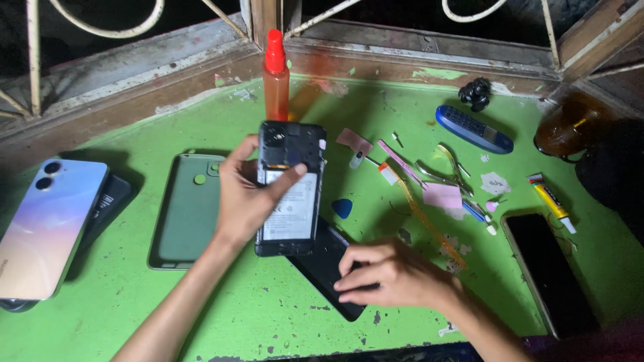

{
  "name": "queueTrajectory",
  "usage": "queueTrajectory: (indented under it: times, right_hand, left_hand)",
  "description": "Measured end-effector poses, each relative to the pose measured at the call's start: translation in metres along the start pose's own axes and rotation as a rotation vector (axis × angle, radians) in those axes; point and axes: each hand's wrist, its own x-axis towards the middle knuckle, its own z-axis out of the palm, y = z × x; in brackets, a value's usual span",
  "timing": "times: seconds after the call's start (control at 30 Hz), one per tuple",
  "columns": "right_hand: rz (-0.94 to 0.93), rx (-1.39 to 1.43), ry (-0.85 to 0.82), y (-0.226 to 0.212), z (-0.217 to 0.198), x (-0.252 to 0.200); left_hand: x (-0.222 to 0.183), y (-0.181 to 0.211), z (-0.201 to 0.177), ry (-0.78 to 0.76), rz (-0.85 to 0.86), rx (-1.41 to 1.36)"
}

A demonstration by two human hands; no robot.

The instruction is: Removing adhesive tape and small internal components from a disassembled smartphone.

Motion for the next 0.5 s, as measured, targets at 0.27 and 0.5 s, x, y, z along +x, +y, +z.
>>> queueTrajectory:
  times: [0.27,0.5]
  right_hand:
    - [0.004,0.036,-0.054,-0.014,0.000,0.012]
    - [-0.019,0.010,-0.020,-0.013,0.003,0.014]
  left_hand:
    - [-0.007,0.010,0.010,-0.048,-0.079,-0.062]
    - [-0.009,0.009,0.012,-0.076,-0.096,-0.073]
